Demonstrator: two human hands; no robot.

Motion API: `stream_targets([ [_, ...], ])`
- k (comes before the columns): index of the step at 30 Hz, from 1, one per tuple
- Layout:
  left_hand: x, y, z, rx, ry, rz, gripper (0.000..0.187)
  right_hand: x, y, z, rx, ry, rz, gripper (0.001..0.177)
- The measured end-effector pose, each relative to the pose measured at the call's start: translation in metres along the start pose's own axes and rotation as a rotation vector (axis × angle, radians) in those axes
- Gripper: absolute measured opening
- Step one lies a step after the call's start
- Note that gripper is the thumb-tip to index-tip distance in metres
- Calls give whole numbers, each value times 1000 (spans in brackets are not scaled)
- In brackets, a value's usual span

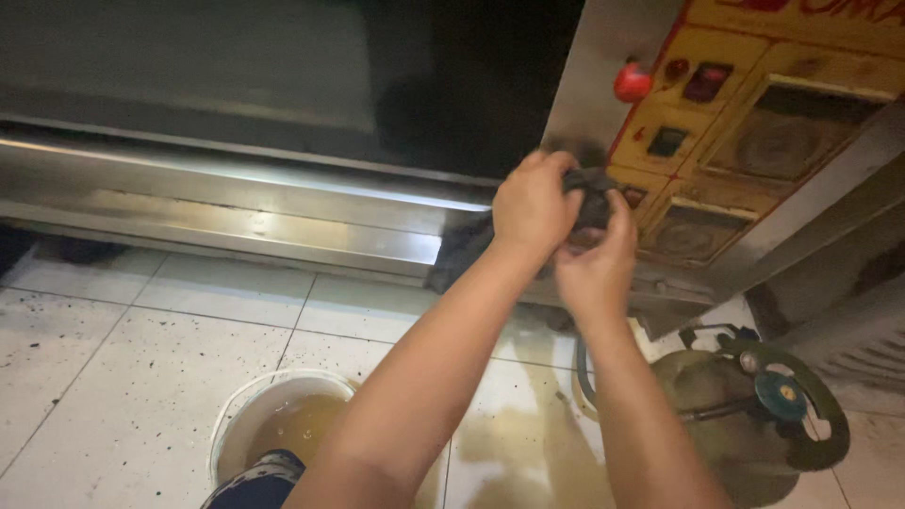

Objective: The person cleans the exterior of a commercial oven using a dark cloth. They wipe the control panel, door frame, and glass, repeatedly dipping the cloth into a bucket of water to rinse it.

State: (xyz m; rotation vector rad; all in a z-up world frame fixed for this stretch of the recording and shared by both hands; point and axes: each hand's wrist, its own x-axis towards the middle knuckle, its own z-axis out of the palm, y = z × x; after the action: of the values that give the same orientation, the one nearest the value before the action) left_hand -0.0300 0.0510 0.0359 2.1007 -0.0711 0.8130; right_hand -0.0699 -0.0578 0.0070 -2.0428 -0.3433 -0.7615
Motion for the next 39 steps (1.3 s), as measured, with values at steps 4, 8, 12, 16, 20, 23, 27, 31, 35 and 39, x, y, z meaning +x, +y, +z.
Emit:
stream_targets([
  [4,-16,-18,-4,-684,-186,-440,40,-43,5,16,-140,35,-313,101],
  [8,-53,-41,-52,-252,-315,-211,52,-67,40,36,-140,-123,-68,67],
  [12,-62,-98,-95,-322,-455,-454,48,-74,64,47,-434,-162,61,50],
  [16,-65,-154,-138,78,-284,-530,36,-71,37,82,-772,-415,-10,47],
  [20,-66,-185,-162,153,-158,-489,30,-74,-19,159,-630,-415,-184,42],
  [23,-66,-186,-159,125,-10,-492,30,-70,-53,203,-500,-515,-256,39],
  [27,-66,-178,-175,88,-44,-566,30,-59,-32,189,-531,-542,-238,26],
  [31,-64,-179,-196,134,-183,-629,33,-59,19,107,-622,-344,28,43],
  [35,-65,-187,-199,140,-239,-617,33,-72,25,96,-422,0,-145,53],
  [39,-65,-193,-202,36,-196,-627,34,-54,-5,175,-768,-328,-201,24],
])
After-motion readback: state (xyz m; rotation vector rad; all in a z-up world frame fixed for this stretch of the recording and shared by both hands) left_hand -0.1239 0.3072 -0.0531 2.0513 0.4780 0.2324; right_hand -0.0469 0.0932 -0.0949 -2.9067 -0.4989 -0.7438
